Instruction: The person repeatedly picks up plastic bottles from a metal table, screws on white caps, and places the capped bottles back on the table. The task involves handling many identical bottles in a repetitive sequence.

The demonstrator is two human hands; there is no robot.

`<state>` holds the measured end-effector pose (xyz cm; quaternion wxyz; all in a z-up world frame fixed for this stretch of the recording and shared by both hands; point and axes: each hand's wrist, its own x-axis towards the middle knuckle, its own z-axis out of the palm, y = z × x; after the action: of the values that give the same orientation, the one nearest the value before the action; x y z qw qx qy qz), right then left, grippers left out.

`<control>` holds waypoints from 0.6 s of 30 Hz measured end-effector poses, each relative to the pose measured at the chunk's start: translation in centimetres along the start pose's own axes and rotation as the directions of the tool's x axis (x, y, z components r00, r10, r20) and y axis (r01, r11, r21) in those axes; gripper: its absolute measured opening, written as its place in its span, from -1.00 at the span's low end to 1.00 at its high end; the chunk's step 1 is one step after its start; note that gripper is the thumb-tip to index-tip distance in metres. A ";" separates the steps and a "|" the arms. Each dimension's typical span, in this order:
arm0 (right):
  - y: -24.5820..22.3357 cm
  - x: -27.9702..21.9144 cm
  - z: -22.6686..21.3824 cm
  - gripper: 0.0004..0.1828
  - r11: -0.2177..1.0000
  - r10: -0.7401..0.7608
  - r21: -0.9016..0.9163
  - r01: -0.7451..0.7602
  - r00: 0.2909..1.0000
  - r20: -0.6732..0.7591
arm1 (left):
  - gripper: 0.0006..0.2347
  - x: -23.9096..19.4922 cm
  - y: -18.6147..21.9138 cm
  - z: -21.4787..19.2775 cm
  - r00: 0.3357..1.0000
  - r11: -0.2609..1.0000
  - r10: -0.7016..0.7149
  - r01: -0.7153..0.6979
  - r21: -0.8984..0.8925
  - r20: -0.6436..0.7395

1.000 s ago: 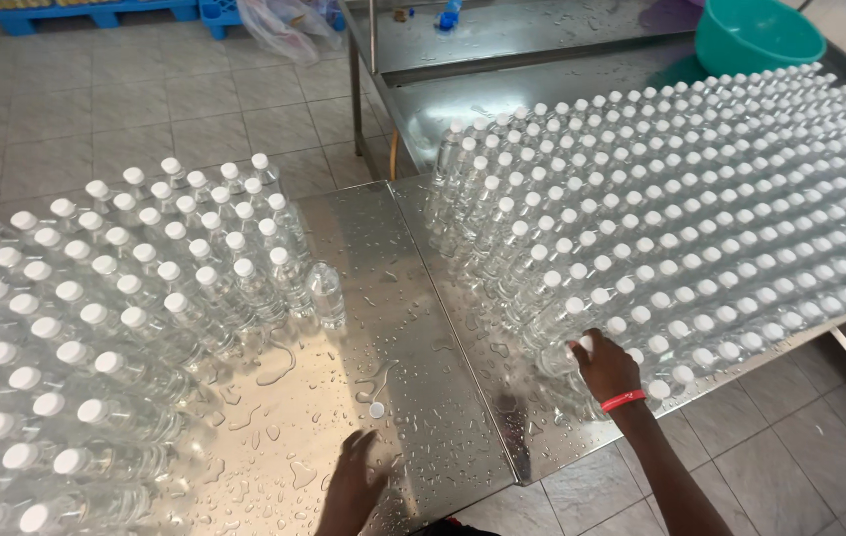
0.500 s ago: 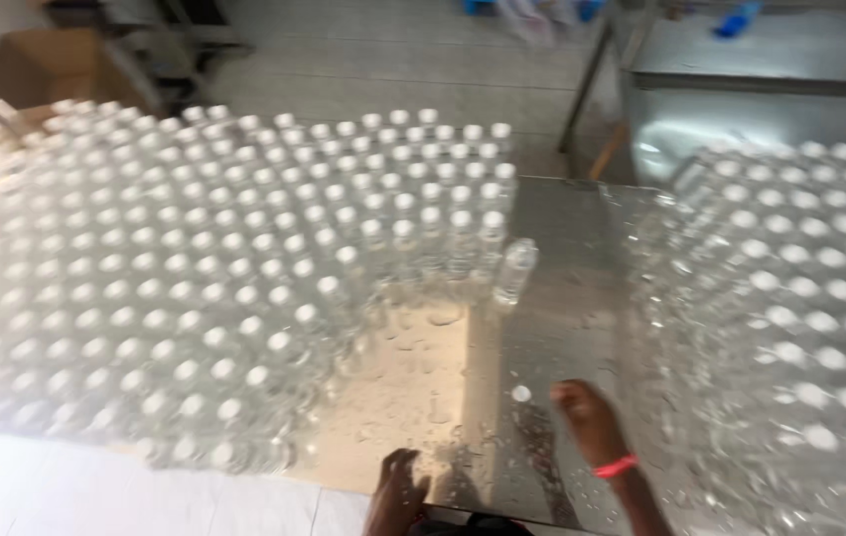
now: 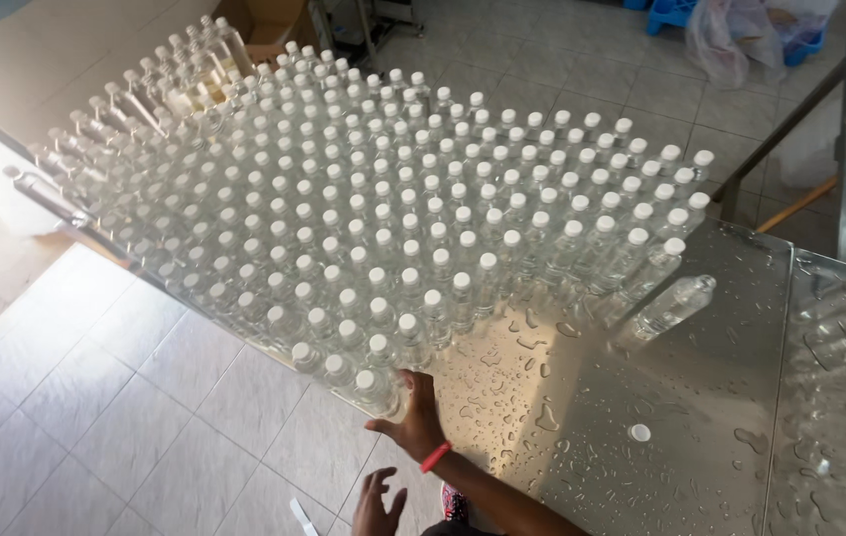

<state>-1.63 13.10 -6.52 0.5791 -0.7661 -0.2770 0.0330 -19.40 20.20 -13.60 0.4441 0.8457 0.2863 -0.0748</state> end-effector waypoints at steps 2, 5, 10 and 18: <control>-1.1 -0.1 2.5 0.17 0.993 -0.011 -0.116 -0.010 0.984 -0.180 | -0.61 -0.2 -0.7 -1.2 0.991 0.989 -0.129 0.131 0.068 -0.032; -0.4 1.1 3.6 -0.19 0.998 -0.029 -0.053 0.018 0.979 -0.204 | -0.65 0.4 -0.4 -2.6 0.999 0.999 -0.035 0.034 0.031 0.027; 1.1 -3.2 -2.6 -0.18 0.941 0.240 0.243 -0.236 0.971 0.015 | -0.61 2.2 -0.6 -1.8 0.959 0.989 0.033 -0.071 0.128 0.281; 4.3 -6.3 -15.2 -0.29 0.380 0.860 0.764 -0.522 0.503 -0.084 | -0.55 4.8 1.7 2.1 0.782 0.943 0.053 -0.244 0.228 0.621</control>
<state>0.40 -3.78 -7.17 0.7791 -0.5358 0.2657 0.1881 -14.26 19.77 -15.45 0.3852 0.8534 0.0460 -0.3482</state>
